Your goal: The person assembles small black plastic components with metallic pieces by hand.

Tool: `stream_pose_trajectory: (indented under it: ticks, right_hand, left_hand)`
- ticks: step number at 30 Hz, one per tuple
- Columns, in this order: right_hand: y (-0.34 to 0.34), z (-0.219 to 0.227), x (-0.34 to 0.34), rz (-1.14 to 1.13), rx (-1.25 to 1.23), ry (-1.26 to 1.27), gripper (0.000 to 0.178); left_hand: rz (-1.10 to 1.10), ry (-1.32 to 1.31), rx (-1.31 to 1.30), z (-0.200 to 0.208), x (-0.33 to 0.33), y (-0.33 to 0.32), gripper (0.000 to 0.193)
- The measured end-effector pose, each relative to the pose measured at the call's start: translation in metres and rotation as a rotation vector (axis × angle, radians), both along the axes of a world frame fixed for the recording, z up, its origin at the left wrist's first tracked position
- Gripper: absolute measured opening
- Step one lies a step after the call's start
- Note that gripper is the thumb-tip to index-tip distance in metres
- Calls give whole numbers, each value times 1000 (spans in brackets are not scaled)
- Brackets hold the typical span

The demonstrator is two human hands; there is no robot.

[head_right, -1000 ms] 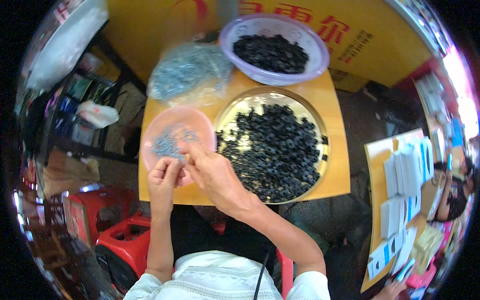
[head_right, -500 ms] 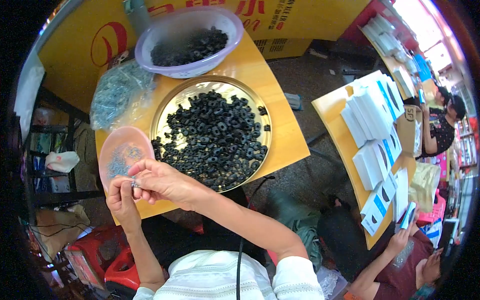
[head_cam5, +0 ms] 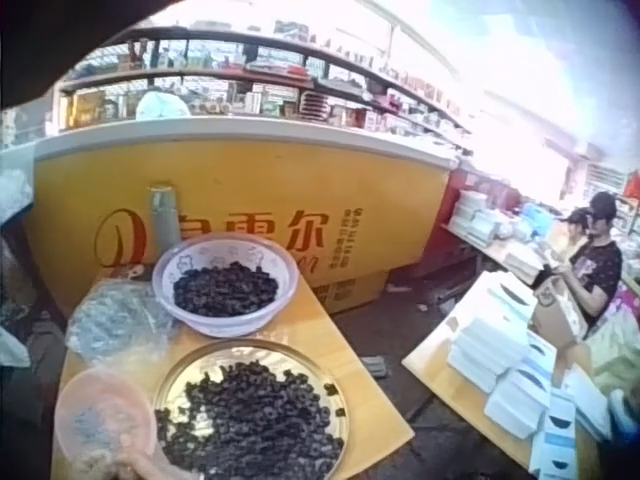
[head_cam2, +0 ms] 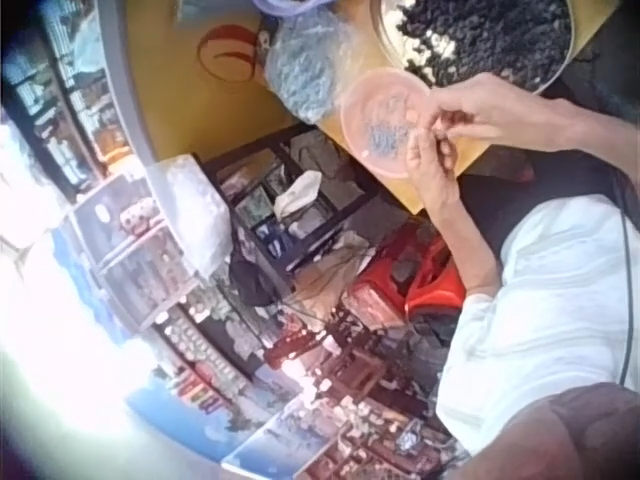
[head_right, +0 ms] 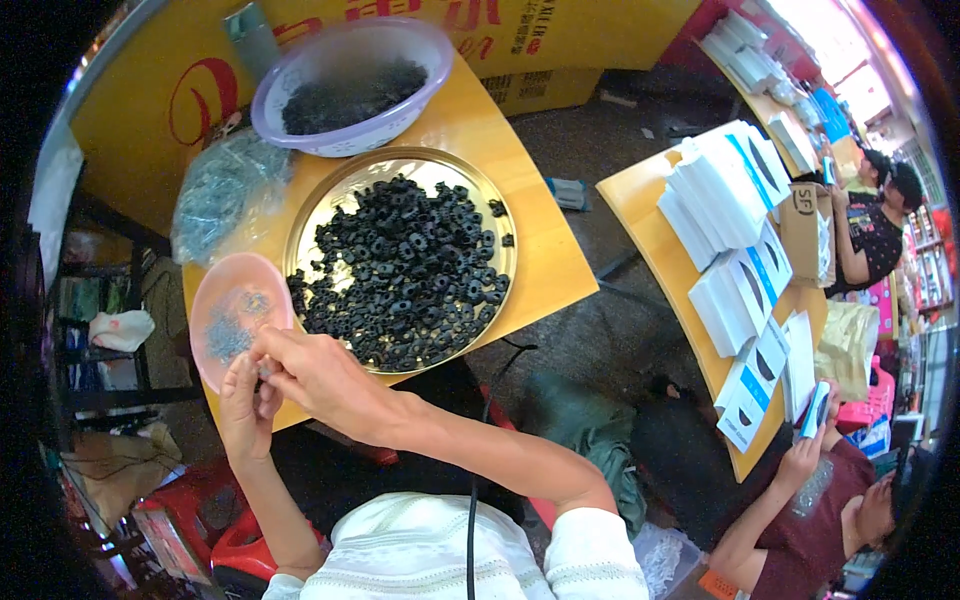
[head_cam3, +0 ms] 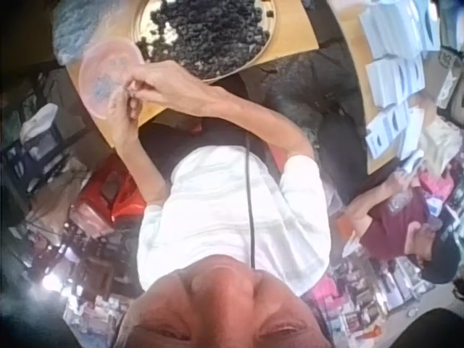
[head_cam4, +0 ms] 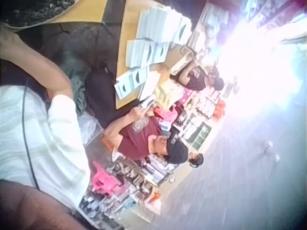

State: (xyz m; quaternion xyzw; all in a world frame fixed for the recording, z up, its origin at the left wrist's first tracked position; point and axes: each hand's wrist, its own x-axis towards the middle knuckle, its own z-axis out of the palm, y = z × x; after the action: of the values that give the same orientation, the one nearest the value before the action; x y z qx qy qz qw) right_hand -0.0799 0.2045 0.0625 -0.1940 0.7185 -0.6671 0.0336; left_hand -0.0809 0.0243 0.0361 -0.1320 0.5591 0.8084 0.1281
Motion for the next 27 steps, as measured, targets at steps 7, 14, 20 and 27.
stream_pose_trajectory:
  ticks: [7, 14, 20, 27]
  right_hand:
    - [16, -3, 10, -178, 68, 153, 23]
    - [45, -3, 24, -206, -39, -93, 19]
    - [66, -4, 33, -246, -59, -184, 18]
    - [70, -9, 35, 67, -656, -659, 26]
  left_hand:
    - [-182, 200, -187, 6, 8, 7, 9]
    - [-179, 310, -339, 8, 13, 40, 7]
    - [-253, 271, -222, 2, 7, 66, 8]
    - [-254, 270, -192, 7, 17, 71, 11]
